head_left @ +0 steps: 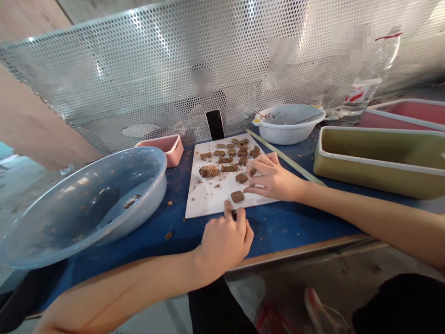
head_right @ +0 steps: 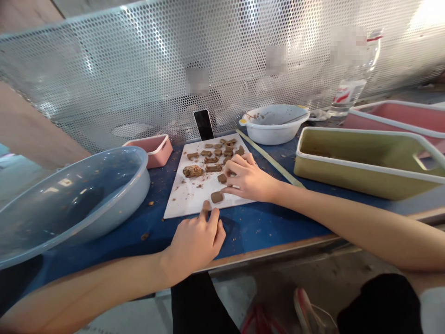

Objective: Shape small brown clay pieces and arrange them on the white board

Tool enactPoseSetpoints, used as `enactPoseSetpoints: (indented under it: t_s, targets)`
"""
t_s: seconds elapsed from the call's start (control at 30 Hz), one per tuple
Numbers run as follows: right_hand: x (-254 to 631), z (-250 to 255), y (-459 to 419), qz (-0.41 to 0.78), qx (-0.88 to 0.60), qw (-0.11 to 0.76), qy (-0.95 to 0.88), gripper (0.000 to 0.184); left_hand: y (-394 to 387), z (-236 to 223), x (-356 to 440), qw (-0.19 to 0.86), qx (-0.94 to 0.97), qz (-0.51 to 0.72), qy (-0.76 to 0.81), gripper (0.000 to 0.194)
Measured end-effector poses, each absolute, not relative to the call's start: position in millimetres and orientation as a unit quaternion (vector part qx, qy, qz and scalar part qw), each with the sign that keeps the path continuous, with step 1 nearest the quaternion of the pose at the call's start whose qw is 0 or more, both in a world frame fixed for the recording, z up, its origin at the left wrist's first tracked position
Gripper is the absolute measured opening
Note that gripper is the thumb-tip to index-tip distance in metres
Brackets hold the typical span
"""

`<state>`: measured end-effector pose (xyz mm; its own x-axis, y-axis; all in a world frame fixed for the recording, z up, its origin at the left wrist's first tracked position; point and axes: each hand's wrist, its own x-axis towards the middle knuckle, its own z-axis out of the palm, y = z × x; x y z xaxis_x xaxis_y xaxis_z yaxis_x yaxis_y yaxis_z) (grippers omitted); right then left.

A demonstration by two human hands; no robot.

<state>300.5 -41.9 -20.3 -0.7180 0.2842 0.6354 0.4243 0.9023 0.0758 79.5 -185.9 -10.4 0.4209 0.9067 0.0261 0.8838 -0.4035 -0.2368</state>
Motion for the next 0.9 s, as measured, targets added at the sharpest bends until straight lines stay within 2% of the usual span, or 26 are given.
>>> enactPoseSetpoints:
  t_s: [0.07, 0.17, 0.27, 0.37, 0.6, 0.9]
  targets:
    - [300.4, -21.9, -41.5, -0.122, -0.199, 0.319, -0.919, 0.038, -185.8, -10.3, 79.3, 0.111, -0.836, 0.056, -0.534, 0.048]
    - [299.9, -24.9, -41.6, -0.129, -0.213, 0.306, -0.919, 0.025, -185.8, -10.9, 78.6, 0.112, -0.836, 0.053, -0.534, 0.048]
    - [299.4, -25.7, -42.7, -0.103, -0.184, 0.267, -0.940, 0.040, -185.8, -12.7, 77.7, 0.113, -0.837, 0.045, -0.533, 0.049]
    - [299.6, -24.0, -43.8, -0.069, -0.133, 0.236, -0.960, 0.032, -185.9, -14.8, 77.1, 0.114, -0.837, 0.040, -0.533, 0.049]
    - [306.2, -22.0, -38.2, -0.042, -0.096, 0.250, -0.962, 0.021, -186.4, -13.1, 78.5, 0.106, -0.835, 0.053, -0.537, 0.051]
    - [303.9, -25.5, -35.2, -0.069, -0.137, 0.262, -0.953, 0.032, -186.3, -11.0, 79.4, 0.109, -0.836, 0.047, -0.536, 0.048]
